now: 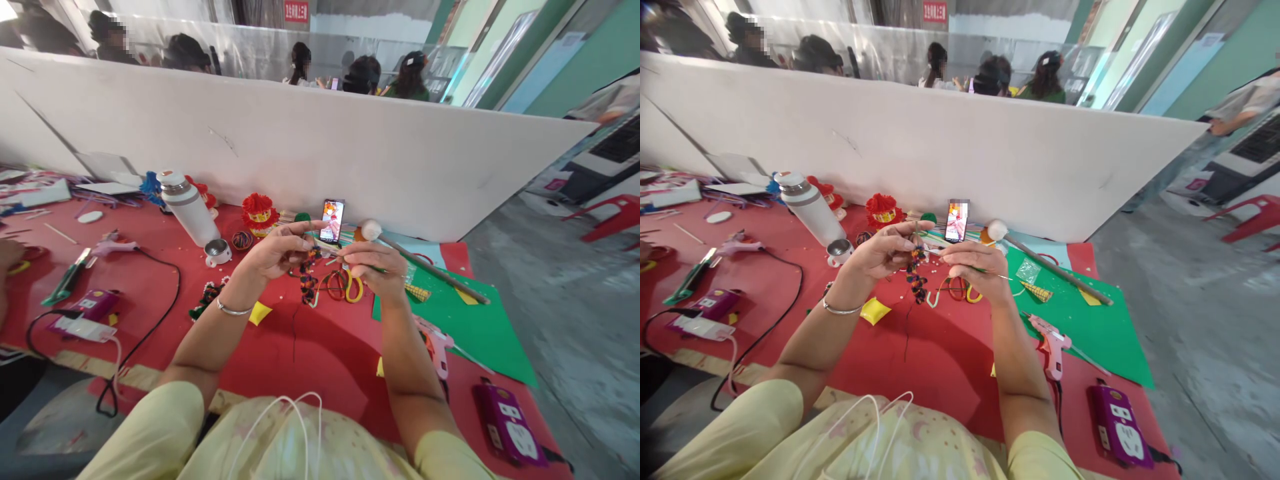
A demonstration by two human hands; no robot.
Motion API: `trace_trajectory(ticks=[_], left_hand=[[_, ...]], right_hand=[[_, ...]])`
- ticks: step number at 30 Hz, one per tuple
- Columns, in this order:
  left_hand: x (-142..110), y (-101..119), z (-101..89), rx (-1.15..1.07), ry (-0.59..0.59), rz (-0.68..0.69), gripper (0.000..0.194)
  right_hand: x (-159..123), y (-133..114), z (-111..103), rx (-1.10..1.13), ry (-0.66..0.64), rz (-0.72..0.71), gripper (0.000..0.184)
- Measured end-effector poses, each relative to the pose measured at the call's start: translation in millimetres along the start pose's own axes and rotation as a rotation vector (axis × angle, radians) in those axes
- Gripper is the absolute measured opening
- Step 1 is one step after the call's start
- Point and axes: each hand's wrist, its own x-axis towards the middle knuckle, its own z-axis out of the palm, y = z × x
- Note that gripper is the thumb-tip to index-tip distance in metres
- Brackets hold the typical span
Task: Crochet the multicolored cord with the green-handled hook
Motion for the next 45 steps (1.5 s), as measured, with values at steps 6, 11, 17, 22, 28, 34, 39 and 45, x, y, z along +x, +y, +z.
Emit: trace_trajectory(ticks=[6,11,17,22,28,34,39,45], left_hand=[[1.4,-7.3,7.1,0.005,0.013,0.029,0.053],[4.5,-13.4,10.1,-0.031,0.030,0.063,0.053],[5.8,-15.8,11.4,-0.034,0.063,0.102,0.051],[10.0,-18.4,15.6,0.135,0.224,0.324,0.059],[13.7,-29.5,20.9,0.307,0.370,0.465,0.067],[18.5,-44.1,26.9,0.247,0.403,0.489,0.070],[21.3,-45.6,26.5,0.119,0.365,0.443,0.065],[20.8,-43.3,28.3,0.125,0.398,0.484,0.063]], right_hand=[[-2.4,8.3,16.4,0.099,0.119,0.080,0.023],[-3.6,11.5,23.8,0.039,0.127,0.117,0.023],[-6.5,6.3,32.5,-0.161,0.202,0.159,0.014],[-9.7,5.4,31.0,-0.136,0.290,0.201,0.019],[-3.5,4.7,29.0,-0.259,0.194,0.138,0.016],[-7.7,11.3,39.3,-0.438,0.240,-0.031,0.030],[-10.7,14.7,40.5,-0.427,0.246,-0.031,0.030],[-8.0,12.6,40.5,-0.369,0.294,0.050,0.024]])
